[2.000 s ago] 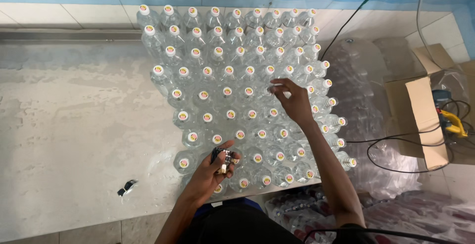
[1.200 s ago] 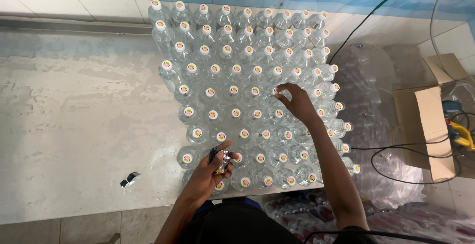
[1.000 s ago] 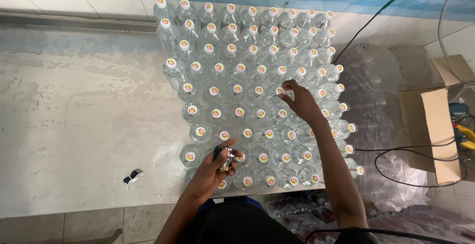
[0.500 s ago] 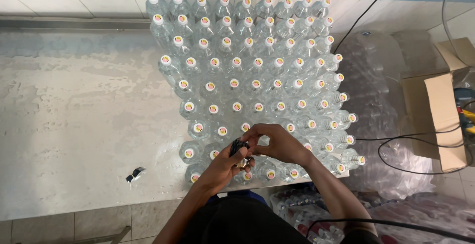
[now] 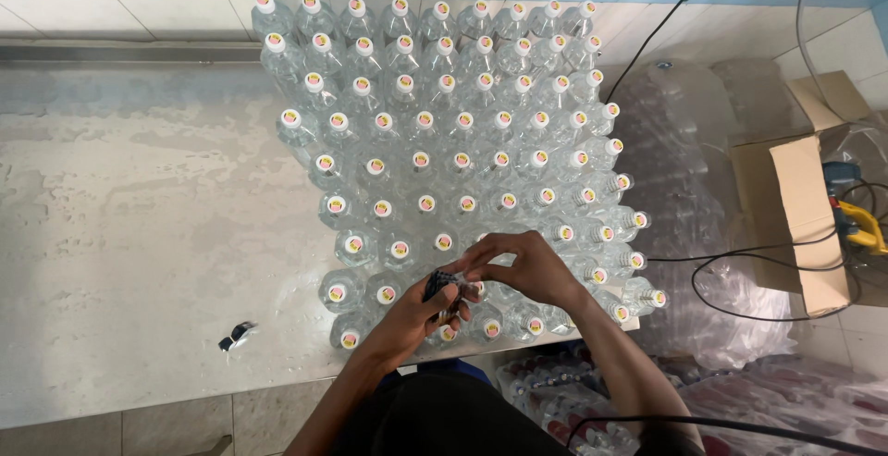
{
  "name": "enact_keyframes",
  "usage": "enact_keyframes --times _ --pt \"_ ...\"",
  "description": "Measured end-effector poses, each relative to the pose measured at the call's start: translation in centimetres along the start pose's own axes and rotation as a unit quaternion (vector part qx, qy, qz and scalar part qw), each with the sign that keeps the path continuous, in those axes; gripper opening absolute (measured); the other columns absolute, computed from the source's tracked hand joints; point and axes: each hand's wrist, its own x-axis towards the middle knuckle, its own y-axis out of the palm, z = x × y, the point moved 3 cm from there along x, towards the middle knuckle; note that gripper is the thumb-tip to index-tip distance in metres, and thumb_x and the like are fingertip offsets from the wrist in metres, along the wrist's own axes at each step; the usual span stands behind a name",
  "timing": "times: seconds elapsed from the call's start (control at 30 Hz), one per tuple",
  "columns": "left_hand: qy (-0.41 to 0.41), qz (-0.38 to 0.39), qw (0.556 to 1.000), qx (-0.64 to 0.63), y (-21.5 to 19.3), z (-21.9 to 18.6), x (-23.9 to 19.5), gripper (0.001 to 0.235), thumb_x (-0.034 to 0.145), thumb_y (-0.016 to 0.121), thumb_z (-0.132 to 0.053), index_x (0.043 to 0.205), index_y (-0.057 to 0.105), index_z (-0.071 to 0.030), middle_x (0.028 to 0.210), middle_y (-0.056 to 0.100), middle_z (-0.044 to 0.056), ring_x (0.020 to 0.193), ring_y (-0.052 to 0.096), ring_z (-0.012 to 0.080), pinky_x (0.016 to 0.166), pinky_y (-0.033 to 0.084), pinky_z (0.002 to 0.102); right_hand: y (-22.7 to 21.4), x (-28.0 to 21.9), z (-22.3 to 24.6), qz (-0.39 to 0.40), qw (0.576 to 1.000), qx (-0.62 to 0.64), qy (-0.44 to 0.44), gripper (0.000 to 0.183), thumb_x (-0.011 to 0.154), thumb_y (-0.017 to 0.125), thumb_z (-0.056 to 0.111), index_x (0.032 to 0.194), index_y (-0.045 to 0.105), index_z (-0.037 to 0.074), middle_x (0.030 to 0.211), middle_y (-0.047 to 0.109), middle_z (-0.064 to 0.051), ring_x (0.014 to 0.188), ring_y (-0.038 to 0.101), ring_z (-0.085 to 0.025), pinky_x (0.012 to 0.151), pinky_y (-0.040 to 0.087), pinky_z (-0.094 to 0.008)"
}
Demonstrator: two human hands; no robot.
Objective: The person applies small, round, patterned stickers to the caps of numerous clear plastic bottles arranged on a stainless steel table. The person holds a stack of stickers in one hand and uses the other hand to peel and place each sticker onto a bottle cap.
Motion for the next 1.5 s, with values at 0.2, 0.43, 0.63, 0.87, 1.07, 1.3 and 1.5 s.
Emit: enact_keyframes --times 0.2,0.43,0.63,0.87,1.07,1.3,1.5 --pt "-0.038 -0.114 0.992 -0.026 0.8 -1.5 -0.8 0.082 0.1 0.067 -0.038 0.169 0.038 -0.004 0.12 0.076 0.012 0.092 0.067 0.0186 0.076 0.054 0.035 -7.5 2.7 -3.9 -0.158 0.976 -0.142 -0.054 0.01 0.098 0.082 0.015 0.108 0.083 0.017 0.125 0.082 0.0 0.11 0.082 -0.017 0.094 0.069 -0.035" --pt "-0.043 -0.16 0.985 -0.043 0.4 -1.4 -1.8 0.076 0.1 0.066 -0.032 0.168 0.043 -0.006 0.118 0.074 0.016 0.091 0.068 0.0217 0.078 0.056 0.037 -15.3 8.5 -12.7 -0.284 0.958 -0.044 -0.001 0.018 0.104 0.071 0.003 0.12 0.077 0.009 0.11 0.084 -0.008 0.109 0.081 -0.016 0.097 0.065 -0.03" --pt "-0.043 -0.186 0.98 -0.046 0.3 -1.6 -2.4 0.081 0.097 0.069 -0.036 0.168 0.045 -0.006 0.116 0.075 0.013 0.091 0.067 0.0188 0.078 0.054 0.035 -15.5 8.6 -15.1 -0.213 0.974 -0.076 -0.032 0.016 0.107 0.07 0.005 0.123 0.075 0.006 0.115 0.083 -0.011 0.112 0.081 -0.022 0.098 0.066 -0.034" --pt "-0.043 -0.19 0.98 -0.049 0.2 -1.3 -2.5 0.08 0.096 0.069 -0.036 0.168 0.046 -0.007 0.116 0.074 0.014 0.09 0.067 0.0192 0.078 0.054 0.036 -15.0 6.8 -13.3 -0.155 0.971 -0.179 -0.04 0.024 0.104 0.076 0.018 0.125 0.074 0.008 0.129 0.078 -0.009 0.118 0.077 -0.024 0.107 0.062 -0.039" --pt "-0.038 -0.181 0.981 -0.054 0.2 -1.2 -2.2 0.082 0.096 0.07 -0.037 0.168 0.044 -0.006 0.116 0.074 0.014 0.09 0.067 0.0193 0.078 0.054 0.035 -14.4 7.3 -15.6 -0.168 0.963 -0.211 -0.009 0.028 0.101 0.081 0.023 0.119 0.065 0.01 0.122 0.076 -0.008 0.11 0.076 -0.027 0.1 0.062 -0.04" --pt "-0.002 -0.148 0.985 -0.089 -0.4 -0.8 -2.2 0.083 0.098 0.068 -0.039 0.169 0.039 -0.005 0.119 0.07 0.014 0.095 0.067 0.02 0.08 0.055 0.036 -14.0 7.3 -13.5 -0.121 0.955 -0.258 0.08 0.062 0.103 0.072 0.031 0.159 0.051 0.017 0.14 0.069 -0.015 0.12 0.068 -0.035 0.097 0.055 -0.049" --pt "0.026 -0.11 0.984 -0.138 -0.7 -0.8 -1.8 0.067 0.106 0.063 -0.029 0.165 0.044 -0.003 0.125 0.07 0.02 0.103 0.068 0.0254 0.083 0.058 0.037 -7.6 4.5 -3.9 -0.122 0.966 -0.182 -0.135 0.015 0.098 0.081 0.004 0.11 0.073 0.007 0.119 0.078 -0.009 0.094 0.076 -0.018 0.088 0.066 -0.034"
